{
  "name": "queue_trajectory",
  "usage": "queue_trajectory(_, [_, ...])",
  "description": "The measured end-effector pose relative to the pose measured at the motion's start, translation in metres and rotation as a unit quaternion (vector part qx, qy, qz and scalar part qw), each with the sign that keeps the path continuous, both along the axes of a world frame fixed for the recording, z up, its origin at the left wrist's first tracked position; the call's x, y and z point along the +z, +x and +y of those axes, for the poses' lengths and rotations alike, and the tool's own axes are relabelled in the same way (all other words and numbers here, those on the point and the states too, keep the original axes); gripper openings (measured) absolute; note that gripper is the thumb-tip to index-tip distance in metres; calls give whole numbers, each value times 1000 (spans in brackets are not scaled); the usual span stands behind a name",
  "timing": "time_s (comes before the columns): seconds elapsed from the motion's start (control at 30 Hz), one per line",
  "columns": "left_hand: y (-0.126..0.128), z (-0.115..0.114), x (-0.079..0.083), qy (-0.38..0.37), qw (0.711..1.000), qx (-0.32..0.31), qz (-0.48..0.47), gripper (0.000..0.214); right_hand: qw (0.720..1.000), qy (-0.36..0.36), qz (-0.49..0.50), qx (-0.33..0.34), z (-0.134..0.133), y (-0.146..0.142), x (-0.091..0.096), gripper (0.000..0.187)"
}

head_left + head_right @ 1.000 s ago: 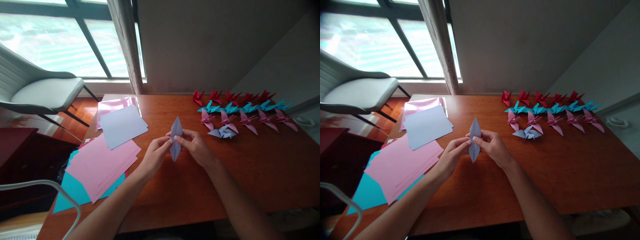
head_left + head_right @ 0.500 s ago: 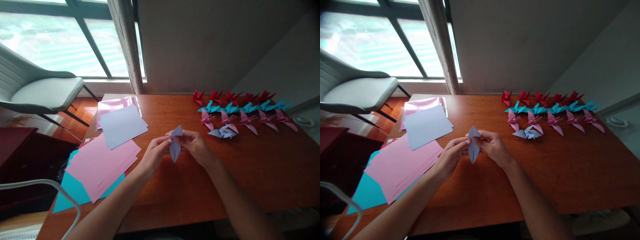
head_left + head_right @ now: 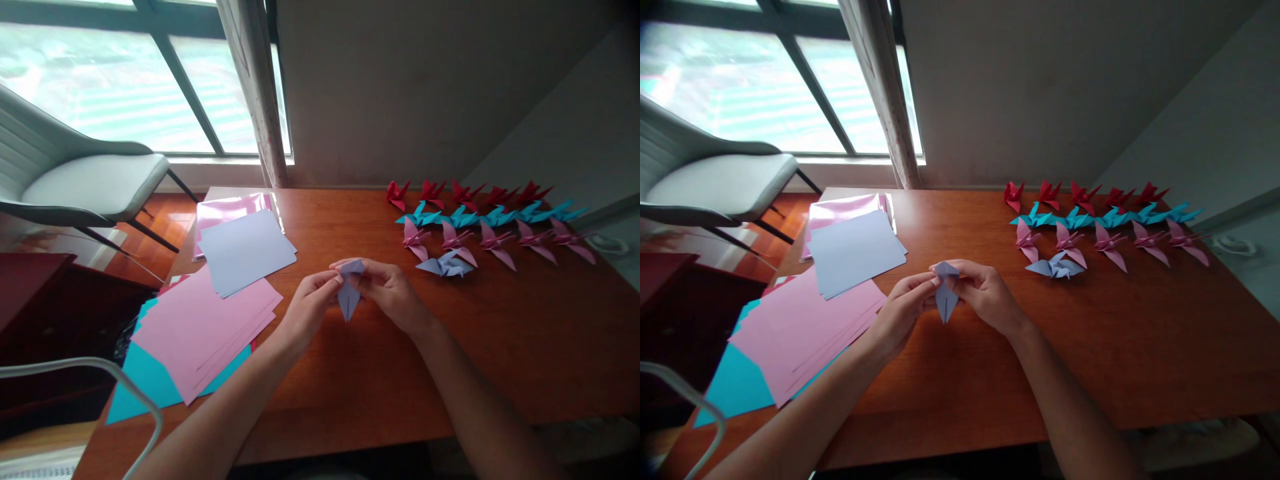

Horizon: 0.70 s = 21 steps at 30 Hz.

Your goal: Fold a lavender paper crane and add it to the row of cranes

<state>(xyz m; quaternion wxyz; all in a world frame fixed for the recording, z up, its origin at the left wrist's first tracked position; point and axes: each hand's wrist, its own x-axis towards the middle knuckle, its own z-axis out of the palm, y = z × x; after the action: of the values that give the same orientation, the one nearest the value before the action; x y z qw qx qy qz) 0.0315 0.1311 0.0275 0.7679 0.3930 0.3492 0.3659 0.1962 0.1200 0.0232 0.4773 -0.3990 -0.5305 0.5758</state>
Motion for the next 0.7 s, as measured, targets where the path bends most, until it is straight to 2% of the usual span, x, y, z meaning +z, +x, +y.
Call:
queue_trajectory(0.23, [-1, -1, -1, 1, 1000, 2, 6, 29, 999, 37, 10, -6, 1, 2, -6, 18])
queue_trajectory(0.53, [-1, -1, -2, -21, 1000, -5, -4, 30, 1000, -13, 2, -8, -1, -1, -1, 25])
queue_trajectory(0.7, [-1, -1, -1, -21, 1000, -1, 3, 26, 1000, -11, 3, -5, -1, -1, -2, 25])
